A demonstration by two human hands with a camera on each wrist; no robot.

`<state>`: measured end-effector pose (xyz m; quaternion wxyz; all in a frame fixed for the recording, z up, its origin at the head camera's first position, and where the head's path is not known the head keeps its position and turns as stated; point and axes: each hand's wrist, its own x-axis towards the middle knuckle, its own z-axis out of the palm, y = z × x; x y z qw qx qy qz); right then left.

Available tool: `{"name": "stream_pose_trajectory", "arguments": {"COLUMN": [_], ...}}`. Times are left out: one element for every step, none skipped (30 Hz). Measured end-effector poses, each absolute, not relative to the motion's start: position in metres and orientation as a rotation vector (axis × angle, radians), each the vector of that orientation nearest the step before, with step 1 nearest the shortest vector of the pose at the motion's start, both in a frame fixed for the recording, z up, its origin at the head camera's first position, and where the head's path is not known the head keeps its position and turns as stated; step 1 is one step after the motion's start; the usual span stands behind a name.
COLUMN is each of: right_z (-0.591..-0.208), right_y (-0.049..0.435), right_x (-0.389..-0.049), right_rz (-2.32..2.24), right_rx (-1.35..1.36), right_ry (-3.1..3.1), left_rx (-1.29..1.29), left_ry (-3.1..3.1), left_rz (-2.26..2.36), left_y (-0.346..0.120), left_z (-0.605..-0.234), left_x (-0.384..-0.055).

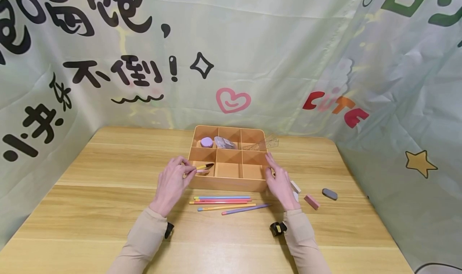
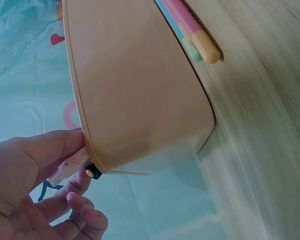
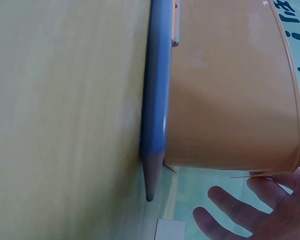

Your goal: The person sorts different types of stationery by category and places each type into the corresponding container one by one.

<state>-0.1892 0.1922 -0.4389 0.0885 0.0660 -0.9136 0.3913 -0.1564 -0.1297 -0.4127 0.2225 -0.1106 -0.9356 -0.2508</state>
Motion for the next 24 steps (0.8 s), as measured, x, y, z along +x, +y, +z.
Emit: {"name": "stream_pose_trajectory", "arguments": {"right_z": [-0.439, -0.439, -0.439, -0.439, -0.439, -0.439, -0.44, -0.44, -0.44, -0.441, -0.441, -0.441, -0.441, -0.441, -0.441, -0.442, -0.442, -0.442, -0.442, -0.441, -0.441, -0.441, -0.44, -0.44], "right_y": [0.192, 0.192, 0.192, 0.192, 0.192, 0.193, 0.193, 0.193, 0.193, 0.193, 0.193, 0.193, 0.193, 0.193, 0.193, 0.193, 0.193, 0.193, 0.193, 0.193, 0.193, 0.193, 0.193, 0.193], "right_x": [-0.189, -0.189, -0.189, -0.189, -0.189, -0.189, -0.189, -0.189, -0.19, -0.19, -0.19, -0.19, -0.19, -0.19, -0.19, -0.19, -0.19, -0.19, -0.19, -0.189, -0.189, -0.189, -0.189, -0.189], "right_rz": [1.165, 1.167, 1.168, 1.168, 1.168, 1.167, 1.17, 1.17, 1.168, 1.168, 1.168, 1.168, 1.168, 1.166, 1.165, 1.164, 1.164, 1.163, 1.162, 1.162, 1.162, 1.162, 1.161, 1.161], "right_rx": [0.197, 0.198, 0.2, 0.2, 0.202, 0.203, 0.203, 0.203, 0.204, 0.204, 0.203, 0.201, 0.2, 0.201, 0.201, 0.2, 0.199, 0.198, 0.199, 0.201, 0.201, 0.203, 0.207, 0.211], "right_ry": [-2.72, -2.72, -2.72, -2.721, -2.721, -2.721, -2.721, -2.72, -2.72, -2.719, -2.718, -2.718, -2.718, -2.718, -2.718, -2.719, -2.72, -2.722, -2.723, -2.725, -2.725, -2.724, -2.723, -2.72], "left_rx": [-0.3, -0.293, -0.283, -0.272, -0.262, -0.25, -0.237, -0.226, -0.215, -0.212, -0.21, -0.208, -0.213, -0.222, -0.231, -0.241, -0.249, -0.259, -0.263, -0.264, -0.265, -0.269, -0.272, -0.276], "left_ry": [-2.589, -2.596, -2.604, -2.611, -2.618, -2.624, -2.627, -2.63, -2.633, -2.634, -2.634, -2.635, -2.636, -2.64, -2.639, -2.638, -2.637, -2.633, -2.628, -2.624, -2.618, -2.612, -2.605, -2.601], "left_rz": [-0.696, -0.698, -0.704, -0.712, -0.722, -0.736, -0.755, -0.775, -0.8, -0.831, -0.868, -0.909, -0.953, -1.002, -1.057, -1.112, -1.164, -1.211, -1.257, -1.296, -1.331, -1.355, -1.384, -1.404], "left_y": [-0.13, -0.13, -0.13, -0.13, -0.13, -0.131, -0.131, -0.131, -0.132, -0.132, -0.133, -0.134, -0.135, -0.136, -0.137, -0.139, -0.14, -0.141, -0.142, -0.143, -0.143, -0.144, -0.145, -0.145], "left_z": [-0.413, -0.413, -0.413, -0.412, -0.412, -0.412, -0.411, -0.411, -0.411, -0.412, -0.412, -0.413, -0.414, -0.415, -0.417, -0.418, -0.42, -0.422, -0.423, -0.425, -0.426, -0.427, -0.428, -0.429], "left_x": [-0.157, -0.157, -0.157, -0.157, -0.157, -0.157, -0.158, -0.158, -0.159, -0.159, -0.161, -0.162, -0.163, -0.164, -0.165, -0.167, -0.168, -0.169, -0.171, -0.172, -0.173, -0.174, -0.175, -0.176]}}
